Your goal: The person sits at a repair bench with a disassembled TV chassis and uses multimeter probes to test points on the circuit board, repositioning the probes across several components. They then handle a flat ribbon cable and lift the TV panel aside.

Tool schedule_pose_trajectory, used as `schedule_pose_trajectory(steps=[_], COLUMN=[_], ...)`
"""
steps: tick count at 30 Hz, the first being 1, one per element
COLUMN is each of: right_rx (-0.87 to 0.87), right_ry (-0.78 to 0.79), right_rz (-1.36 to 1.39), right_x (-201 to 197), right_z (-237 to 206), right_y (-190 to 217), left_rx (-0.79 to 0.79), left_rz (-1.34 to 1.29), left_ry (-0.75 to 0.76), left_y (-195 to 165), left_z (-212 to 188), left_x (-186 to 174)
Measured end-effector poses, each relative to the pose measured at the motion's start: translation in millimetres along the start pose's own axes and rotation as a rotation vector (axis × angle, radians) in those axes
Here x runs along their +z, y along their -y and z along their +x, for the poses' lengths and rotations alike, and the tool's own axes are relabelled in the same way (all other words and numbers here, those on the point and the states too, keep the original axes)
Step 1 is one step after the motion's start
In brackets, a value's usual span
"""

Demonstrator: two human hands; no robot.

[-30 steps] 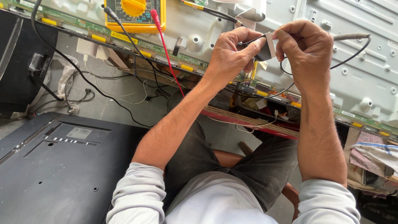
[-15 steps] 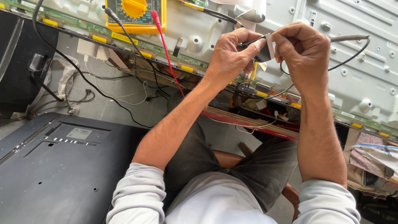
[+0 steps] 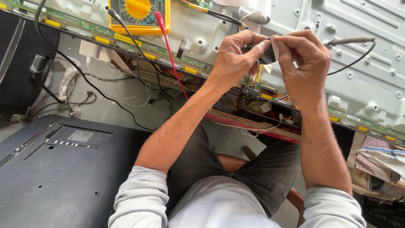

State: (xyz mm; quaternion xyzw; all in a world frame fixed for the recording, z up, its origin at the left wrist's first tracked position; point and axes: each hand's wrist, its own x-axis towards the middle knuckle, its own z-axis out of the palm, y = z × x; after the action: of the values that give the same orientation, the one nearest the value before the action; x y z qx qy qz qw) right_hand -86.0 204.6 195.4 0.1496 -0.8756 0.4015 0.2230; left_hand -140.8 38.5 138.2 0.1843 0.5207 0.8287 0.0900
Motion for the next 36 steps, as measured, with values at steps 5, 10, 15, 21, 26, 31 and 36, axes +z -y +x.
schedule_pose_trajectory(steps=[5,10,15,21,26,31,36], right_rx=[-0.135,-0.033,0.015,0.088,0.186,0.205,0.160], right_ry=[-0.098,-0.152,-0.204,-0.212,-0.205,-0.181,-0.132], right_rz=[-0.087,-0.069,0.000,0.093,0.243,0.326,0.163], right_x=[11,15,18,21,22,22,21], right_z=[-5,-8,-5,-7,-6,-4,-1], right_y=[6,7,4,1,3,6,6], left_rx=[-0.003,0.005,0.006,0.024,0.028,0.035,0.000], left_rz=[0.001,0.019,-0.003,0.016,0.008,0.007,-0.012], left_ry=[0.000,0.011,0.023,0.026,0.030,0.042,0.031], left_y=[0,0,2,6,11,14,13], left_z=[0,1,2,0,-1,-2,-2], left_x=[3,3,3,3,3,2,2])
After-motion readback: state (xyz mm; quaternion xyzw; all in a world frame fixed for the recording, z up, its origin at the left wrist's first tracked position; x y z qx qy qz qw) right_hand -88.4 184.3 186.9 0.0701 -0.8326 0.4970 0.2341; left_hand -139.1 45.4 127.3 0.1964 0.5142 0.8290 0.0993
